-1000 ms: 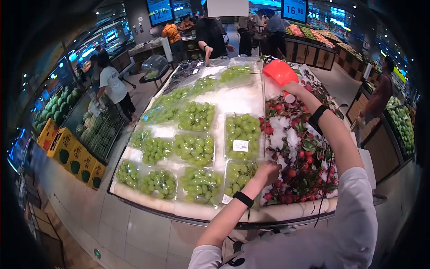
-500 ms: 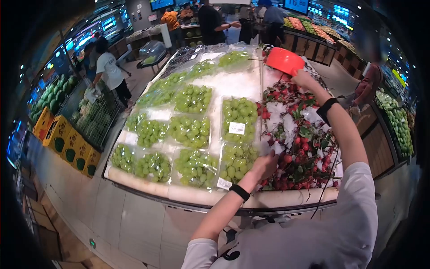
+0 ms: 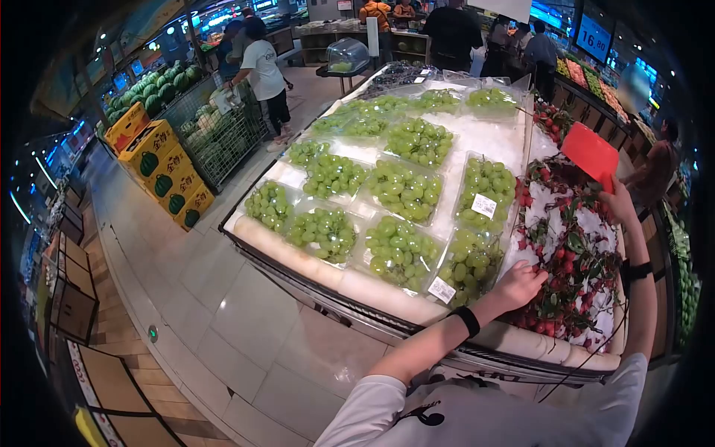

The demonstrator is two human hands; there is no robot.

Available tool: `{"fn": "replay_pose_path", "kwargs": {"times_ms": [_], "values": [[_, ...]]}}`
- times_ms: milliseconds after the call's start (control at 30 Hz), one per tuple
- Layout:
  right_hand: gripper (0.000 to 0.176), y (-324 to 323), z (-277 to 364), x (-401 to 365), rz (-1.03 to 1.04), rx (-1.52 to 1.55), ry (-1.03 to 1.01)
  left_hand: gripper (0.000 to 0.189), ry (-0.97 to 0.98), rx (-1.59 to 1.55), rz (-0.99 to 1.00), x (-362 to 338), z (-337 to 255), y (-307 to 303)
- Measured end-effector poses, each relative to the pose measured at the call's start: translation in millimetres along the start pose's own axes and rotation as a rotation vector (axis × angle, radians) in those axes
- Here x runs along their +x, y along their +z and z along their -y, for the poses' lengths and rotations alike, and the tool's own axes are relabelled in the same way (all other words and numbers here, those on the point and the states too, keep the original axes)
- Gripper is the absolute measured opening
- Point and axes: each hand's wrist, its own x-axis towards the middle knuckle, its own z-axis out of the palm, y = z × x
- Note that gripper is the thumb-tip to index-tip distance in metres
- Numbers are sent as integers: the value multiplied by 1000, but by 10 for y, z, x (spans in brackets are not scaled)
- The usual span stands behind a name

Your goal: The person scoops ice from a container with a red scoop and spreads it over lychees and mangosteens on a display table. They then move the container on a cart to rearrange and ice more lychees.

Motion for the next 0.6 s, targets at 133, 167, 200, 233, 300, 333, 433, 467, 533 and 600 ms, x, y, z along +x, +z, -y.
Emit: {"fn": "replay_pose_path", "kwargs": {"times_ms": [133,167,200,233,300,333,433,467,533,600], "values": [[67,-253,172,-398,-85,-10,51,41,-145,36,278,-50,-36,208],[66,-347,224,-512,-21,-47,59,41,-126,24,282,-58,-67,216],[67,-527,552,-679,90,11,171,41,-100,37,276,-64,-101,203],[68,-520,542,-763,43,-36,107,41,-73,47,270,-74,-142,188],[69,-623,826,-1006,88,-6,281,43,-164,-9,452,-62,-197,162],[69,-495,578,-1003,-18,-154,108,44,-106,27,405,-106,-172,258],[69,-531,457,-1150,50,-146,148,48,-66,52,497,-111,-179,327],[69,-547,492,-1206,43,-148,163,51,-94,51,633,-101,-192,310],[69,-576,524,-1293,75,-93,230,55,-155,43,633,-63,-304,185],[68,-461,453,-1360,-36,-128,171,62,-186,34,585,-29,-368,106]]}}
